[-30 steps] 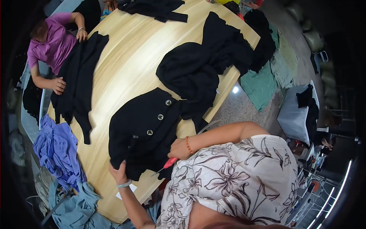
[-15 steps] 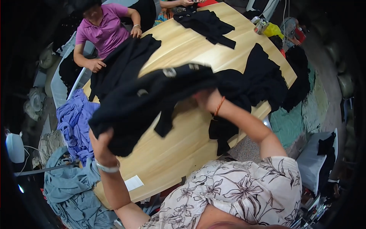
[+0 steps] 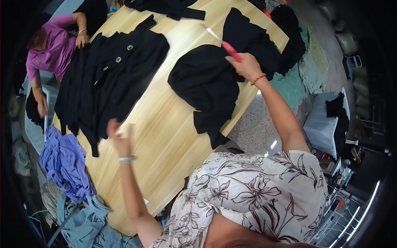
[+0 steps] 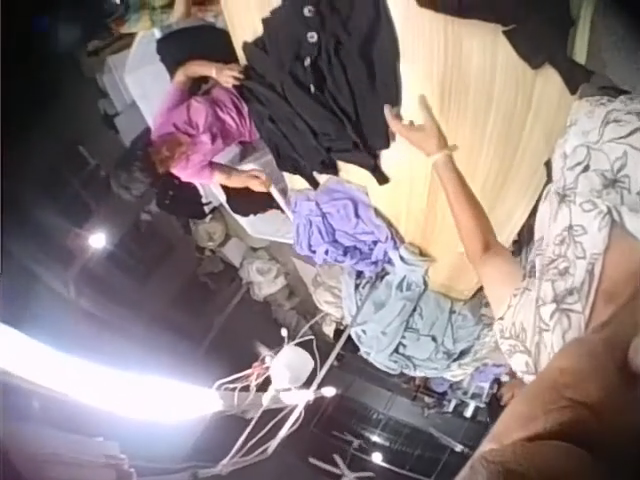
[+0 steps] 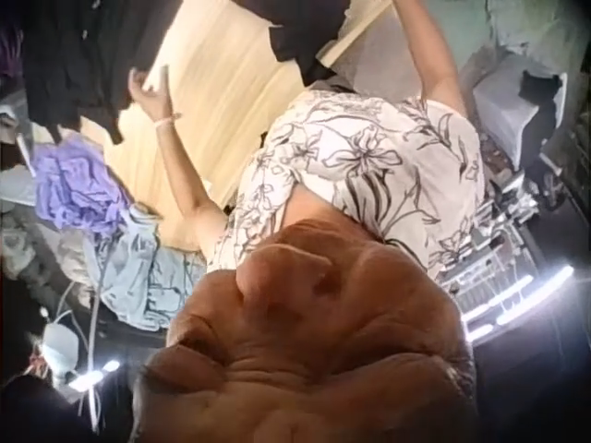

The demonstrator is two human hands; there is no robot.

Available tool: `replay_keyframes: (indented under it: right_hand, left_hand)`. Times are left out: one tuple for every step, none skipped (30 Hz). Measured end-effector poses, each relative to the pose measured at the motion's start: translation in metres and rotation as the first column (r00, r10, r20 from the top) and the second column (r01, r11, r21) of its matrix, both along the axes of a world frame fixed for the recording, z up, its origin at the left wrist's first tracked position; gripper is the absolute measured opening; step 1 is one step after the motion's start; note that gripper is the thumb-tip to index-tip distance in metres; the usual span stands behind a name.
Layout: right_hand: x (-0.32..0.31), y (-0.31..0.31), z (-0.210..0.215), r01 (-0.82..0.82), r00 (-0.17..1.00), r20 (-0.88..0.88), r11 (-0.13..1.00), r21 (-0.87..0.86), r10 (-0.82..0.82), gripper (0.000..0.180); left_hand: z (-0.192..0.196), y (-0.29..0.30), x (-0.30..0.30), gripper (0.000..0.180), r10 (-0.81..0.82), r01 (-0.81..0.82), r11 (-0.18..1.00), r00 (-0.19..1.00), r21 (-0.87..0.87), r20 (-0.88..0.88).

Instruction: Trimming excess threads and fabric from black clothing pieces using scissors.

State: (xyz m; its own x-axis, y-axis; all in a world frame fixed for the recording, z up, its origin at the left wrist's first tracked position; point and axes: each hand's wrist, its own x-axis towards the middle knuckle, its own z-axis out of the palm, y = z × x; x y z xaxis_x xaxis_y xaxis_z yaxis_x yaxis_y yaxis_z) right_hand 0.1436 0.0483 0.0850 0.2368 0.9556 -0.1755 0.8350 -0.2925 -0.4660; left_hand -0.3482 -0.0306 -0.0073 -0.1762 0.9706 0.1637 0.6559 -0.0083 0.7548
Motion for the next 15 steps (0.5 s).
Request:
replay_keyframes:
  right_hand:
    - [0.02, -0.006, -0.008, 0.024, 0.995, -0.096, 0.999, 0.039, -0.02, 0.038]
    - [0.038, -0.012, -0.019, 0.051, 0.981, -0.192, 0.996, 0.074, -0.036, 0.037]
    - [0.056, -0.017, -0.038, 0.016, 0.983, -0.183, 0.991, 0.133, 0.008, 0.038]
    - [0.064, -0.02, -0.054, -0.035, 0.981, -0.182, 0.986, 0.166, 0.065, 0.042]
    - [0.071, -0.024, -0.07, -0.079, 0.977, -0.179, 0.977, 0.196, 0.115, 0.045]
    - [0.072, -0.025, -0.085, -0.107, 0.987, -0.107, 0.986, 0.127, 0.121, 0.053]
    - [0.053, -0.028, -0.087, -0.107, 0.992, -0.06, 0.994, 0.019, 0.108, 0.059]
    - [0.052, -0.035, -0.114, -0.128, 0.987, -0.095, 0.992, 0.0, 0.128, 0.06]
    - [0.036, -0.044, -0.134, -0.104, 0.977, -0.179, 0.992, 0.078, 0.116, 0.052]
    - [0.019, -0.051, -0.147, -0.124, 0.977, -0.163, 0.989, 0.076, 0.135, 0.041]
    - [0.003, -0.058, -0.147, -0.141, 0.98, -0.129, 0.987, 0.076, 0.15, 0.033]
    - [-0.005, -0.06, -0.136, -0.215, 0.957, -0.186, 0.974, 0.067, 0.224, 0.03]
    - [-0.008, -0.06, -0.121, -0.276, 0.913, -0.311, 0.961, 0.007, 0.265, 0.028]
    - [-0.013, -0.06, -0.107, -0.35, 0.848, -0.438, 0.936, -0.041, 0.298, 0.027]
    - [-0.016, -0.061, -0.1, -0.38, 0.726, -0.659, 0.914, -0.142, 0.199, 0.024]
  left_hand:
    - [-0.005, -0.017, 0.05, 0.069, -0.044, 0.056, 0.993, 0.993, -0.108, 0.111]
    - [-0.009, -0.03, 0.097, 0.07, -0.135, 0.176, 0.967, 0.968, -0.187, 0.212]
    - [-0.013, -0.039, 0.14, 0.073, -0.355, 0.365, 0.928, 0.927, -0.079, 0.119]
    - [-0.004, -0.045, 0.186, 0.078, -0.471, 0.469, 0.882, 0.876, 0.042, 0.099]
    - [0.006, -0.044, 0.224, 0.082, -0.596, 0.595, 0.803, 0.801, 0.036, 0.066]
    - [0.013, -0.052, 0.256, 0.084, -0.598, 0.598, 0.8, 0.801, -0.044, 0.02]
    - [0.006, -0.058, 0.279, 0.087, -0.587, 0.581, 0.81, 0.802, -0.084, -0.11]
    - [0.0, -0.054, 0.293, 0.08, -0.585, 0.578, 0.81, 0.784, -0.097, -0.207]
    - [-0.01, -0.051, 0.302, 0.074, -0.572, 0.567, 0.816, 0.762, -0.113, -0.304]
    - [-0.03, -0.046, 0.298, 0.062, -0.563, 0.582, 0.811, 0.751, -0.057, -0.346]
    - [-0.042, -0.043, 0.284, 0.053, -0.564, 0.592, 0.806, 0.761, -0.015, -0.321]
    - [-0.04, -0.043, 0.268, 0.053, -0.569, 0.592, 0.806, 0.768, -0.013, -0.294]
    - [-0.032, -0.043, 0.25, 0.057, -0.563, 0.577, 0.815, 0.772, -0.045, -0.295]
    - [-0.023, -0.046, 0.227, 0.06, -0.543, 0.54, 0.837, 0.797, -0.091, -0.265]
    - [-0.021, -0.054, 0.2, 0.059, -0.469, 0.456, 0.883, 0.867, -0.111, -0.171]
